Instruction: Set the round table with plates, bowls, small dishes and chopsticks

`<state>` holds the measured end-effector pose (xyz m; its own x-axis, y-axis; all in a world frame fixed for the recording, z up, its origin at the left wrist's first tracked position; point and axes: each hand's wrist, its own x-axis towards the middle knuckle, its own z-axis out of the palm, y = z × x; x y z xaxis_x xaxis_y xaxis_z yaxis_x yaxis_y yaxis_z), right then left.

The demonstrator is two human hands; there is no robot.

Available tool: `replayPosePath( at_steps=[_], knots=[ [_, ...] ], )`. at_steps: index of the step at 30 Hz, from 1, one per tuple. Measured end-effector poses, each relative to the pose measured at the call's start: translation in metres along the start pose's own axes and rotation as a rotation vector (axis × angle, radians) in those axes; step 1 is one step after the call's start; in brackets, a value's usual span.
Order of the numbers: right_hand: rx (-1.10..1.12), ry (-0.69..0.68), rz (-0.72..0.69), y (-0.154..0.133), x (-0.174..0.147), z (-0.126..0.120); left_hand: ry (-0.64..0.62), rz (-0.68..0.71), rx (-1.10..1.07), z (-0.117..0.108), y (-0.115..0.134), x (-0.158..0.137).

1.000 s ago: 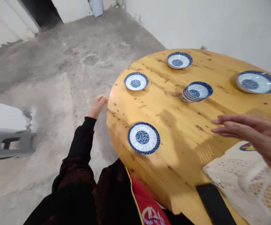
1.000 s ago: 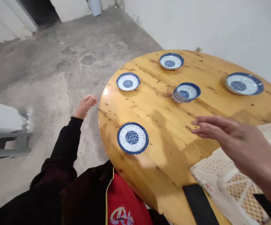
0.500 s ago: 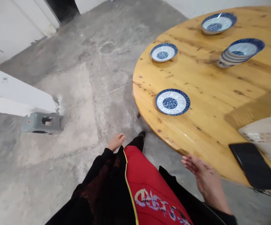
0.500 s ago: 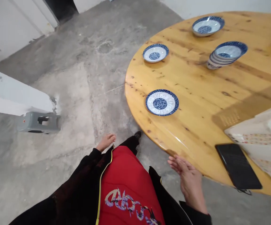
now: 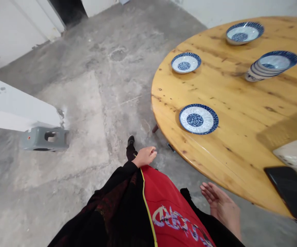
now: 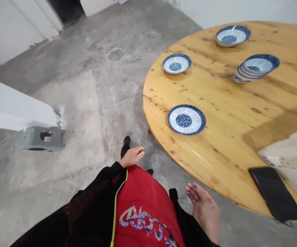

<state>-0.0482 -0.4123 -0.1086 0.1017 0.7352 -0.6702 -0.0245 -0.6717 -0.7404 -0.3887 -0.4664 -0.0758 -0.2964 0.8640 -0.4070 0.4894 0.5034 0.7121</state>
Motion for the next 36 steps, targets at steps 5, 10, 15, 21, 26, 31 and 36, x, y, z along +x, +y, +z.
replayPosePath(
  at_steps=[5,10,15,21,26,31,36],
  knots=[
    [0.108,-0.019,-0.043,-0.034,0.007,0.102,0.037,-0.027,0.006,-0.064,-0.044,0.036],
    [0.157,-0.014,-0.034,-0.055,0.006,0.221,0.05,-0.034,-0.033,-0.155,-0.086,0.093],
    [0.237,-0.006,-0.02,-0.074,-0.001,0.325,0.029,0.012,0.007,-0.244,-0.092,0.158],
    [0.275,0.119,-0.073,-0.11,-0.007,0.368,-0.049,0.24,0.042,-0.288,-0.055,0.256],
    [0.333,0.272,-0.127,-0.138,0.01,0.376,-0.158,0.418,0.01,-0.281,-0.003,0.323],
    [0.445,0.293,-0.077,-0.16,0.052,0.405,-0.247,0.514,0.05,-0.275,0.043,0.375],
    [0.57,0.266,-0.122,-0.203,0.106,0.428,-0.315,0.557,0.178,-0.282,0.08,0.438]
  ],
)
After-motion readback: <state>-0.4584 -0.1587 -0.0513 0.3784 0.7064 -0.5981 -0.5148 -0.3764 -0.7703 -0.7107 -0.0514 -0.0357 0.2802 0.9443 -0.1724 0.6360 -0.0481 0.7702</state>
